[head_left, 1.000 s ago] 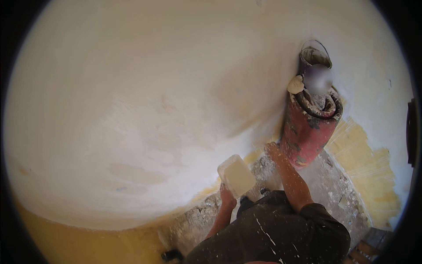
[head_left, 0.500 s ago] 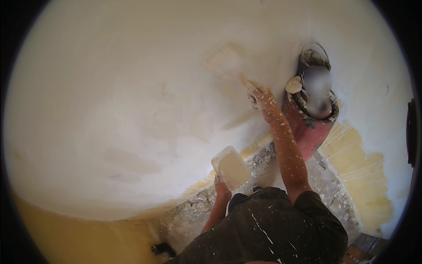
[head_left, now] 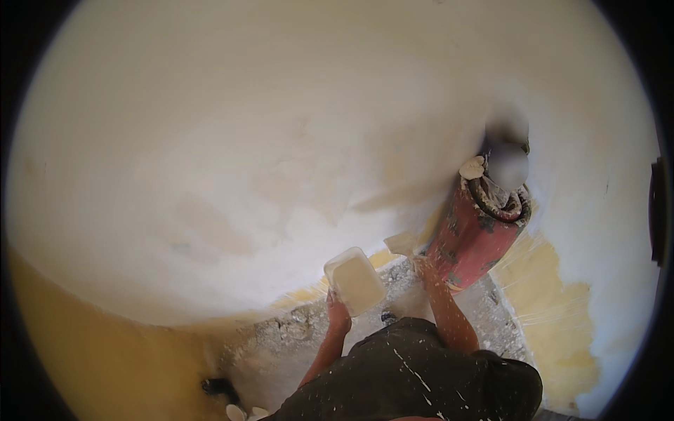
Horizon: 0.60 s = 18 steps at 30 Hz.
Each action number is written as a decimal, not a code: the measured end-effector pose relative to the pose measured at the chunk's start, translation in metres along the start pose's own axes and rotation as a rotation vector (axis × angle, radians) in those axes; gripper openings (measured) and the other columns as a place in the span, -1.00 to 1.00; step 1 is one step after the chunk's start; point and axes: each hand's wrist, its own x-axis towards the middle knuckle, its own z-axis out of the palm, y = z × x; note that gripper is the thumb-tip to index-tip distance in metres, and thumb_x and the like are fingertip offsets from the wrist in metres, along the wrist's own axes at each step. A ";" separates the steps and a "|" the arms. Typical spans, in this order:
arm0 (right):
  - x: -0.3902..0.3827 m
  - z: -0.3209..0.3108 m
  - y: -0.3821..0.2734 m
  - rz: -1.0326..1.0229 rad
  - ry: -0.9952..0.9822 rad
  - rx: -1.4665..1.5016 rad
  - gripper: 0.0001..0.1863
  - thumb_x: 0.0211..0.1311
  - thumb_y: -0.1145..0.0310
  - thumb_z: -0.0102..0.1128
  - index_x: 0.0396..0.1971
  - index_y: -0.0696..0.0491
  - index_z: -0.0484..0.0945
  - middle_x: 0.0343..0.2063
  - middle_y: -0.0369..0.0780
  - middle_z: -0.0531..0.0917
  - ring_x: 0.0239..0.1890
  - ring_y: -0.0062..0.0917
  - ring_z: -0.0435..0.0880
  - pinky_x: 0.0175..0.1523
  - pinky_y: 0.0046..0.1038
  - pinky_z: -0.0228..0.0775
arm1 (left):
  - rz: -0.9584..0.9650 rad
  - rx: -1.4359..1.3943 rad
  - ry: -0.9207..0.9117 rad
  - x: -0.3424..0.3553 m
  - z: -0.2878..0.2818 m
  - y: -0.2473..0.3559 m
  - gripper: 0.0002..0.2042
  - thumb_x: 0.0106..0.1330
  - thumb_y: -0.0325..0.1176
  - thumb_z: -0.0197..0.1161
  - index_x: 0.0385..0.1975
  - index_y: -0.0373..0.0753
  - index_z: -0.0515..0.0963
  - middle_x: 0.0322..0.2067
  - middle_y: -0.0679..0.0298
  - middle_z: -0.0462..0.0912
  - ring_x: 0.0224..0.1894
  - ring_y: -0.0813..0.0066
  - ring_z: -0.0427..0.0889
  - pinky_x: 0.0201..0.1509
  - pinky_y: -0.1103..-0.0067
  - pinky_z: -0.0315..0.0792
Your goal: The person applies a layer of plaster to a wall using a brush.
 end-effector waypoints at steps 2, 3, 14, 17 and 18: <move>-0.038 0.000 -0.023 -0.011 -0.003 0.158 -0.78 0.19 0.19 -0.03 -0.41 0.03 0.46 -0.70 -0.36 0.40 -0.68 -0.64 0.37 -0.60 -0.57 0.23 | 0.236 0.520 0.015 -0.012 -0.013 -0.006 -0.57 0.27 -0.45 -0.22 0.17 -0.30 0.07 0.14 0.08 0.17 0.16 0.28 0.19 0.19 0.47 0.16; -0.062 -0.005 -0.033 -0.021 -0.015 0.283 -0.77 0.21 0.19 -0.04 -0.41 0.04 0.46 -0.70 -0.36 0.40 -0.70 -0.67 0.35 -0.62 -0.60 0.20 | 0.448 1.053 0.008 -0.017 -0.020 -0.008 -0.57 0.22 -0.45 -0.18 0.12 -0.36 0.14 0.13 0.00 0.19 0.17 0.16 0.17 0.23 0.42 0.10; -0.214 -0.053 -0.131 -0.372 -0.138 -0.276 -0.67 0.15 0.28 0.07 -0.22 0.25 0.50 -0.54 -0.32 0.53 -0.46 -0.71 0.43 -0.35 -0.58 0.31 | 0.191 0.250 -0.102 -0.058 0.027 -0.034 -0.60 0.37 -0.32 -0.23 0.14 -0.39 0.15 0.08 0.05 0.27 0.11 0.36 0.24 0.18 0.55 0.12; -0.227 -0.057 -0.124 -0.243 -0.210 -0.314 -0.63 0.13 0.25 0.13 -0.18 0.25 0.48 -0.52 -0.30 0.53 -0.49 -0.68 0.41 -0.35 -0.61 0.31 | 0.186 0.310 -0.075 -0.077 0.047 -0.034 -0.61 0.38 -0.31 -0.25 0.12 -0.40 0.18 0.06 0.03 0.30 0.11 0.33 0.26 0.19 0.54 0.10; -0.227 -0.058 -0.119 -0.267 -0.198 -0.419 -0.64 0.10 0.27 0.13 -0.19 0.22 0.49 -0.49 -0.24 0.56 -0.45 -0.59 0.47 -0.32 -0.55 0.34 | 0.161 0.293 -0.050 -0.081 0.054 -0.034 -0.61 0.38 -0.31 -0.26 0.11 -0.41 0.19 0.06 0.02 0.31 0.11 0.31 0.26 0.19 0.53 0.10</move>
